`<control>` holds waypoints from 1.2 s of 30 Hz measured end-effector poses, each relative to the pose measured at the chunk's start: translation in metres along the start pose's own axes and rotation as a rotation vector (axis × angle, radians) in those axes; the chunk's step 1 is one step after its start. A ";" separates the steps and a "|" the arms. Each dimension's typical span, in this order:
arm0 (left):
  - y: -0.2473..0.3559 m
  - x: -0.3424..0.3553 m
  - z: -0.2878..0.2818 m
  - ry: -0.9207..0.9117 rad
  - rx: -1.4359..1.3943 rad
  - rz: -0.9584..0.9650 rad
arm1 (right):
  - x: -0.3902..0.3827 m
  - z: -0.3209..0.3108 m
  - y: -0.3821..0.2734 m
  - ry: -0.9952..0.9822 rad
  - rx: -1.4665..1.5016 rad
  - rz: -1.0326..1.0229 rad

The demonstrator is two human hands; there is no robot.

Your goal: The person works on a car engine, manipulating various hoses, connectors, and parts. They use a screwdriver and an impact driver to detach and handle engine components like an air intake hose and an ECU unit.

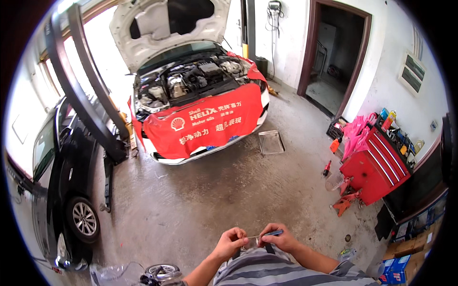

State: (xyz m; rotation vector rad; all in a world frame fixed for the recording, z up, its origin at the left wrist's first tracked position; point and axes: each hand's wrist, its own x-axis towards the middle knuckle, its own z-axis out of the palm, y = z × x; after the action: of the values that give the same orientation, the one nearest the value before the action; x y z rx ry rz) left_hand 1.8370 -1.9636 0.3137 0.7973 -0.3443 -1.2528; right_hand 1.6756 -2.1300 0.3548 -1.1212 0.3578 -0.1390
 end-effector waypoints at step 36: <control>0.611 0.963 -0.416 0.469 0.387 0.212 | 1.174 -0.224 -0.349 -0.099 -0.863 0.000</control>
State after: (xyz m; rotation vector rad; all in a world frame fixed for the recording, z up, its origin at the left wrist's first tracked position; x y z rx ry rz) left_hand 2.8300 -2.6605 0.2762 1.3186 -0.2812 -0.7762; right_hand 2.7188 -2.8094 0.3347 -1.9716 0.3339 0.0863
